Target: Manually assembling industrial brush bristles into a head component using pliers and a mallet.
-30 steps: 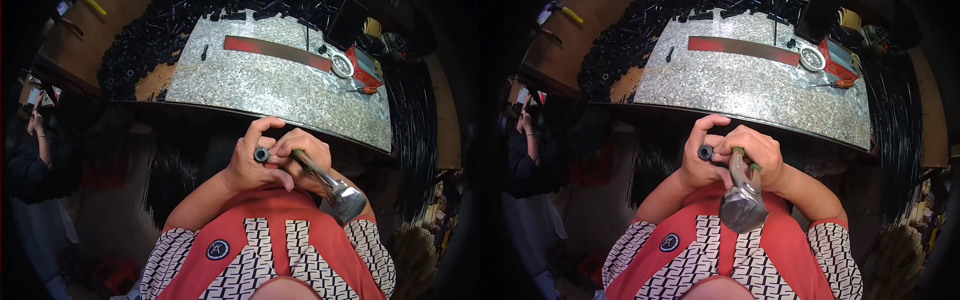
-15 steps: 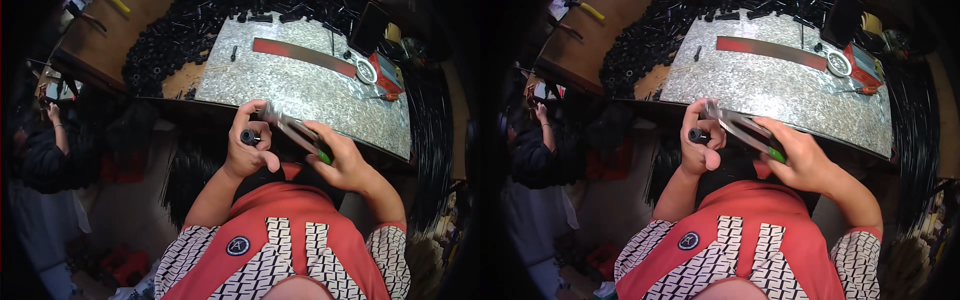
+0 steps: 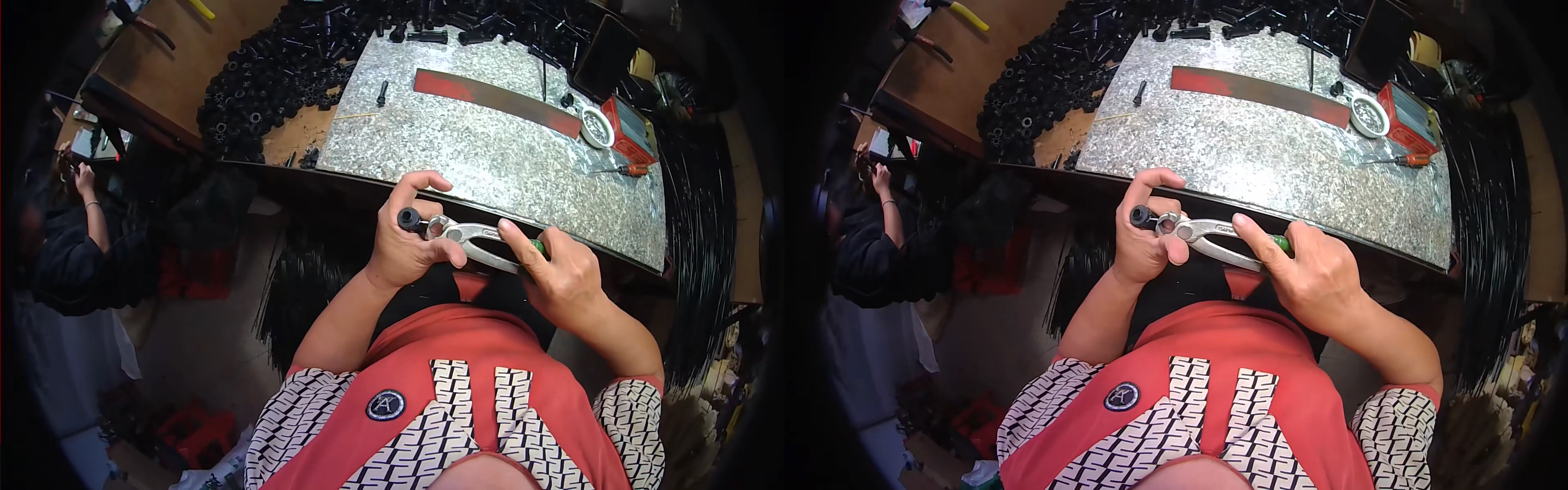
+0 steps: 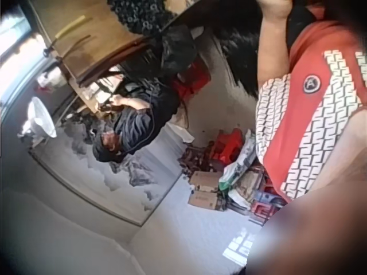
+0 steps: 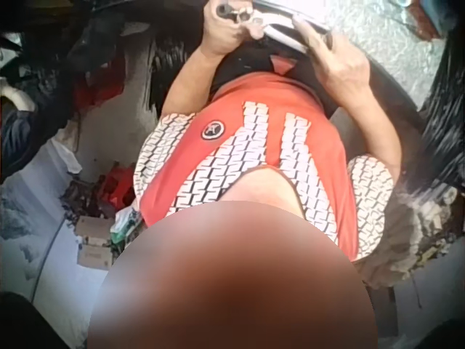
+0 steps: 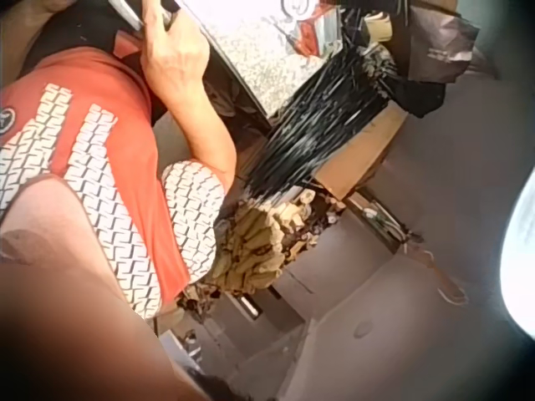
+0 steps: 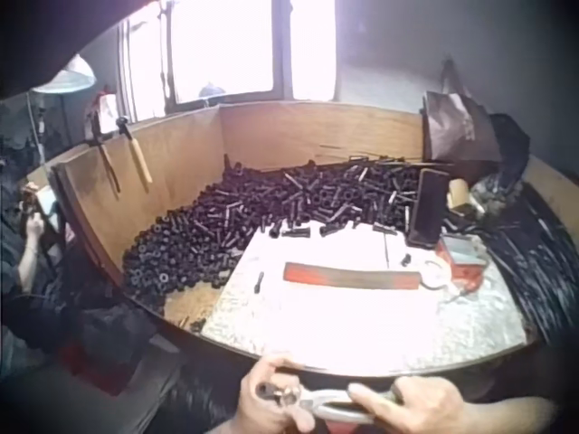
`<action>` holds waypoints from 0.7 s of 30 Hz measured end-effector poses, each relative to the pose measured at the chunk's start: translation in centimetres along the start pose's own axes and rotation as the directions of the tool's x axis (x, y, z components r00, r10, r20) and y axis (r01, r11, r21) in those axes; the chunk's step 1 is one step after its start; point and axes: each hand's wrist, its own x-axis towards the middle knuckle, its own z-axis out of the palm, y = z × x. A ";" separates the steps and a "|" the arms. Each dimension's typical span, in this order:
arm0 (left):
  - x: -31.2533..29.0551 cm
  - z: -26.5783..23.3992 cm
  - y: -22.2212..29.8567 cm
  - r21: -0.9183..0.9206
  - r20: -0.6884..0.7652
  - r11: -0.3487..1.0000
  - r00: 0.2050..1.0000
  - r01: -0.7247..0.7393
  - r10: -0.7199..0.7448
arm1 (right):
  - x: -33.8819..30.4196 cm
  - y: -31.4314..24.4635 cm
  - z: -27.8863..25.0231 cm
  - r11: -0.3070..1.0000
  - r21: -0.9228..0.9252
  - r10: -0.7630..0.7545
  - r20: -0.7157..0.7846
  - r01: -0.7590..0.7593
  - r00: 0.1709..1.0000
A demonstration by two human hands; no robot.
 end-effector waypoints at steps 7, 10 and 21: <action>0.0 0.6 1.0 -0.072 0.024 0.997 0.999 0.027 -0.025 | 0.3 0.5 0.0 0.983 -0.182 -0.025 -0.082 0.009 0.996; 0.0 0.6 1.0 -0.051 0.039 0.999 0.999 0.013 -0.011 | 0.1 0.7 0.1 0.981 -0.194 -0.039 -0.095 0.020 0.995; 0.0 1.2 1.0 -0.012 0.034 0.999 0.998 0.044 -0.044 | 1.2 1.9 -2.4 0.905 -0.378 -0.230 -0.051 0.194 0.972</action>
